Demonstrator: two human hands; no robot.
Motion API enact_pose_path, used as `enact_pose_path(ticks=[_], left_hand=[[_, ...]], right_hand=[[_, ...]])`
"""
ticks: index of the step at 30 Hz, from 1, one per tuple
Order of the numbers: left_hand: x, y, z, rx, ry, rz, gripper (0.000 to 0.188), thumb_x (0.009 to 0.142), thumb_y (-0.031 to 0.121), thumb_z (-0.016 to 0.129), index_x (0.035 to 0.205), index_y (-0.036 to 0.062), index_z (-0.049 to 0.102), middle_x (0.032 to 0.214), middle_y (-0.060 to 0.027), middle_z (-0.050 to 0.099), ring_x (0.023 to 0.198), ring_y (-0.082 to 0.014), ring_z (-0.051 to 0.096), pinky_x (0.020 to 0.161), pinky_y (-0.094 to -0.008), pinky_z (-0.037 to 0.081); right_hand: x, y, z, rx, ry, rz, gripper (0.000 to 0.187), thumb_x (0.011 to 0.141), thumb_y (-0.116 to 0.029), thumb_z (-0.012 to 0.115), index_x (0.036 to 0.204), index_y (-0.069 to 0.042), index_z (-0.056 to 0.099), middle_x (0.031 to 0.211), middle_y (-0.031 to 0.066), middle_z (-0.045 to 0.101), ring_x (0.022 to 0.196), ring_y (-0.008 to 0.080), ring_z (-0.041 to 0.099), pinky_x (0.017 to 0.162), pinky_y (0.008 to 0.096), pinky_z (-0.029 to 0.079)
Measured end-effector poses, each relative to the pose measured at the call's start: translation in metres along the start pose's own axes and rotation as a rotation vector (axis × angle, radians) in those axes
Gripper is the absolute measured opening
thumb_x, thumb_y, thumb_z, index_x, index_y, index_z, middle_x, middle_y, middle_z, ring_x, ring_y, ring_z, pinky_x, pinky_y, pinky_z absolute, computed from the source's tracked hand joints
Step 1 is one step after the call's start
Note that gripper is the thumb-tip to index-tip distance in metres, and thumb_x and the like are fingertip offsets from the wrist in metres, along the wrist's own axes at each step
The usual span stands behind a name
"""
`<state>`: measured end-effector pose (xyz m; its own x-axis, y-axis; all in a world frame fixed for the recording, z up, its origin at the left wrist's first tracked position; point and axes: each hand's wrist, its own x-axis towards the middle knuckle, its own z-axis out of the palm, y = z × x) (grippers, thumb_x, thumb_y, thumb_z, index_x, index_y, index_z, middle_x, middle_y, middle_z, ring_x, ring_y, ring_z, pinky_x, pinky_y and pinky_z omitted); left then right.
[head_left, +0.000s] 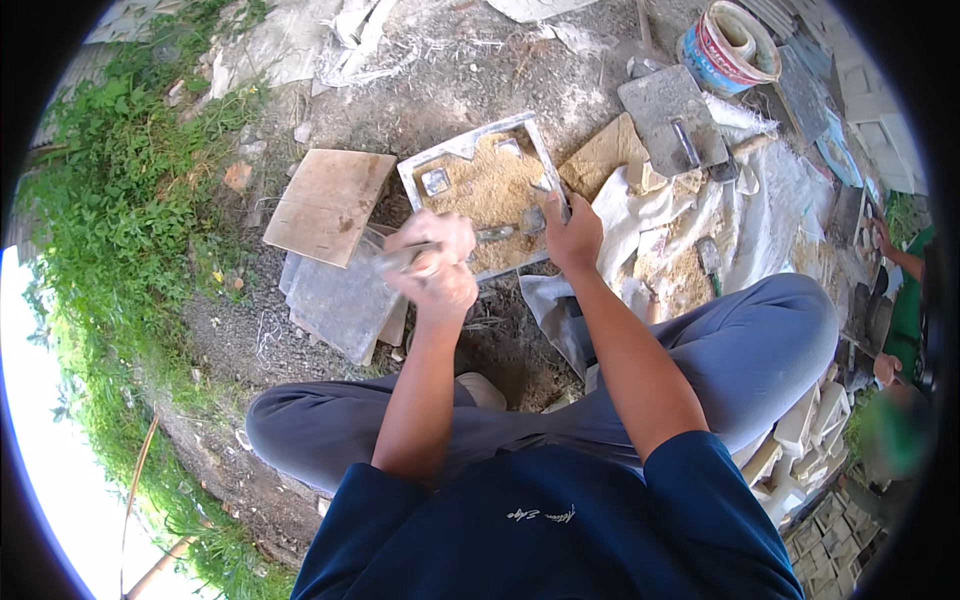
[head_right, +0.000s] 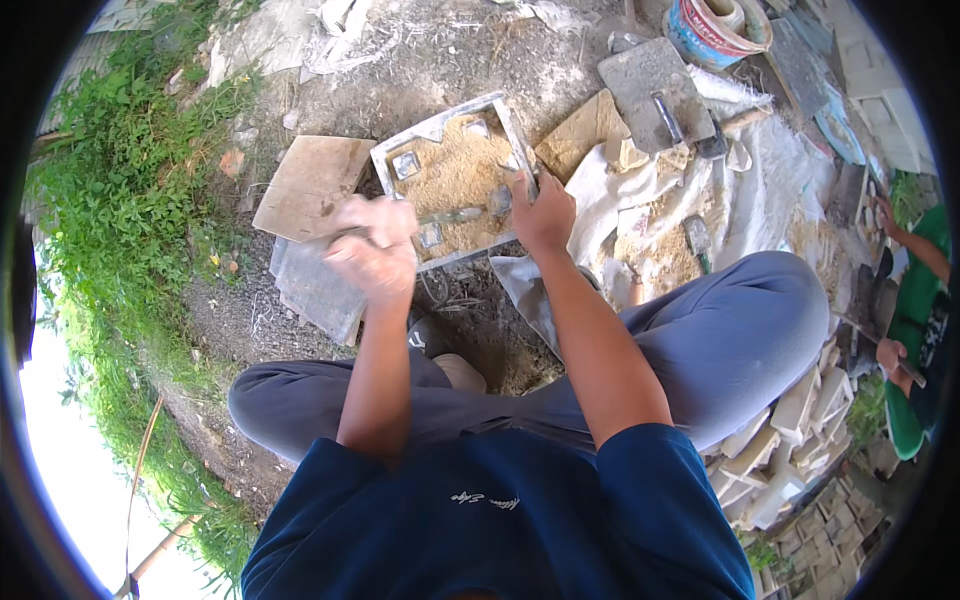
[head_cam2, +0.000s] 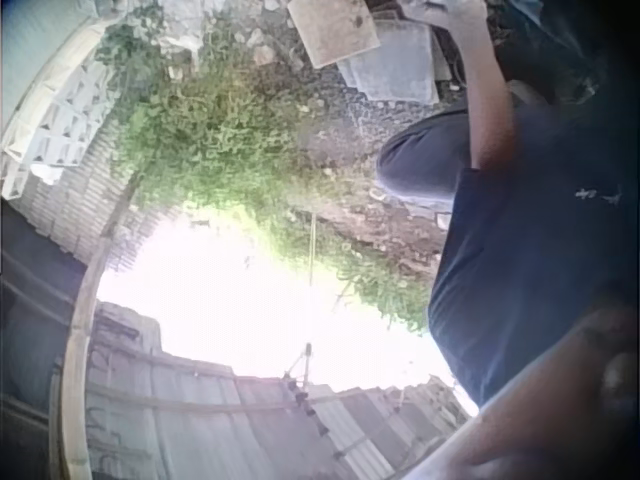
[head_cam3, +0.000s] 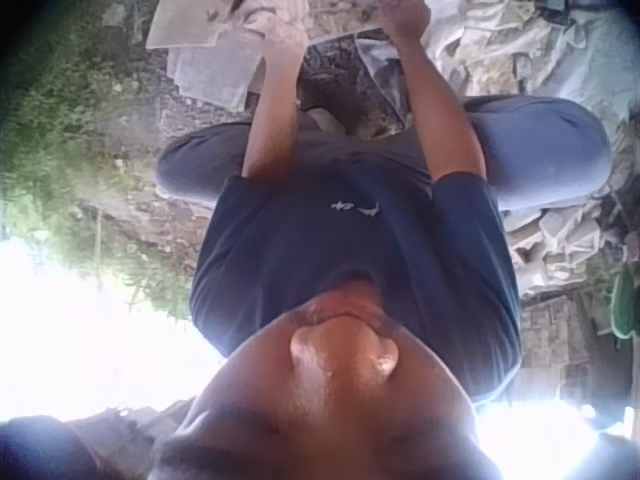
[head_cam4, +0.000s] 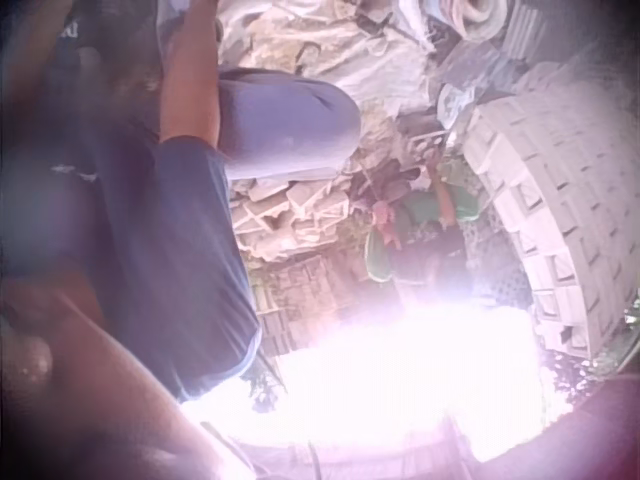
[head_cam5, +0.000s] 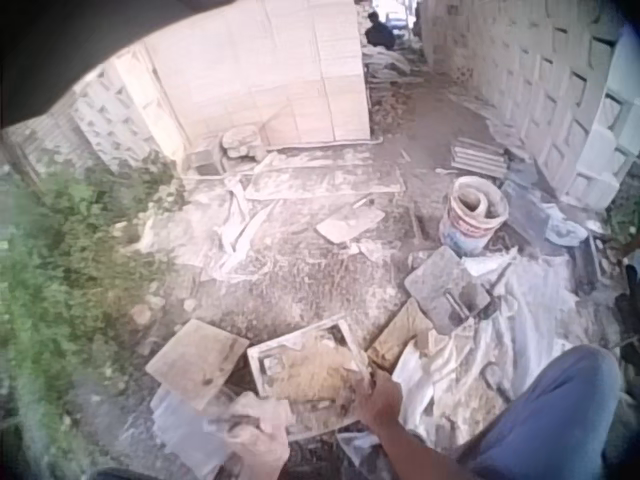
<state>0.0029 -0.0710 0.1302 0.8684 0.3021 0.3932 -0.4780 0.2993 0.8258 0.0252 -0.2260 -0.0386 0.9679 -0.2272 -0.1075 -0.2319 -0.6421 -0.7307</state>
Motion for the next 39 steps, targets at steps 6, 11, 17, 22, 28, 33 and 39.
enact_pose_path(ticks=[6, 11, 17, 22, 28, 33, 39], left_hand=[[0.019, 0.000, -0.024, -0.003, 0.105, -0.062, 0.055, 0.096, 0.053, 0.064, 0.069, 0.0114, 0.041, 0.055, 0.0041, 0.035, 0.046, -0.0098, 0.032, 0.045, -0.0278, 0.023], [0.033, 0.067, -0.019, -0.049, -0.154, 0.026, 0.051, 0.104, 0.053, 0.045, 0.073, 0.0128, 0.041, 0.057, 0.0031, 0.038, 0.049, -0.0098, 0.026, 0.051, -0.0296, 0.023], [0.011, 0.076, -0.005, -0.144, -0.143, 0.088, 0.031, 0.103, 0.028, 0.057, 0.079, 0.0096, 0.049, 0.056, 0.0029, 0.038, 0.048, -0.0104, 0.032, 0.049, -0.0292, 0.026], [-0.009, 0.054, 0.003, -0.173, 0.071, 0.051, 0.031, 0.104, 0.004, 0.047, 0.073, 0.0080, 0.043, 0.054, 0.0021, 0.034, 0.044, -0.0067, 0.026, 0.043, -0.0267, 0.022], [-0.008, 0.032, 0.009, -0.091, 0.119, -0.164, 0.040, 0.103, 0.011, 0.055, 0.066, 0.0107, 0.037, 0.054, 0.0040, 0.032, 0.045, -0.0070, 0.025, 0.045, -0.0288, 0.021], [0.004, 0.013, -0.040, -0.311, 0.011, -0.176, 0.035, 0.107, 0.021, 0.049, 0.074, 0.0131, 0.041, 0.060, 0.0042, 0.029, 0.048, -0.0105, 0.024, 0.047, -0.0305, 0.023], [0.013, 0.021, -0.057, -0.281, 0.010, -0.308, 0.047, 0.110, 0.036, 0.036, 0.067, 0.0171, 0.035, 0.050, 0.0026, 0.026, 0.044, -0.0117, 0.019, 0.048, -0.0305, 0.020]], right_hand=[[0.004, -0.002, 0.007, 0.002, -0.018, 0.013, 0.054, 0.097, -0.043, 0.054, 0.114, 0.007, 0.067, 0.109, 0.0257, 0.069, 0.102, 0.0430, 0.065, 0.094, 0.0499, 0.047], [0.005, -0.009, -0.002, 0.013, -0.052, 0.057, 0.054, 0.098, -0.043, 0.054, 0.115, 0.007, 0.067, 0.109, 0.0255, 0.069, 0.103, 0.0430, 0.065, 0.094, 0.0490, 0.047], [0.003, -0.009, 0.001, 0.000, -0.019, 0.031, 0.052, 0.098, -0.042, 0.054, 0.112, 0.006, 0.067, 0.106, 0.0248, 0.069, 0.101, 0.0433, 0.065, 0.091, 0.0498, 0.049], [0.003, -0.010, 0.001, -0.013, 0.002, 0.010, 0.050, 0.098, -0.041, 0.054, 0.109, 0.005, 0.068, 0.103, 0.0248, 0.070, 0.098, 0.0439, 0.065, 0.088, 0.0508, 0.049], [0.005, -0.008, 0.001, 0.027, 0.020, -0.005, 0.046, 0.099, -0.041, 0.054, 0.103, 0.003, 0.068, 0.099, 0.0249, 0.069, 0.092, 0.0455, 0.065, 0.084, 0.0517, 0.049], [0.002, -0.011, -0.001, 0.035, -0.005, 0.001, 0.047, 0.099, -0.041, 0.054, 0.104, 0.003, 0.068, 0.099, 0.0247, 0.069, 0.092, 0.0451, 0.065, 0.085, 0.0514, 0.049], [0.003, -0.007, 0.003, 0.030, 0.018, 0.004, 0.047, 0.099, -0.042, 0.053, 0.100, 0.003, 0.068, 0.098, 0.0245, 0.069, 0.091, 0.0452, 0.065, 0.085, 0.0523, 0.049]])
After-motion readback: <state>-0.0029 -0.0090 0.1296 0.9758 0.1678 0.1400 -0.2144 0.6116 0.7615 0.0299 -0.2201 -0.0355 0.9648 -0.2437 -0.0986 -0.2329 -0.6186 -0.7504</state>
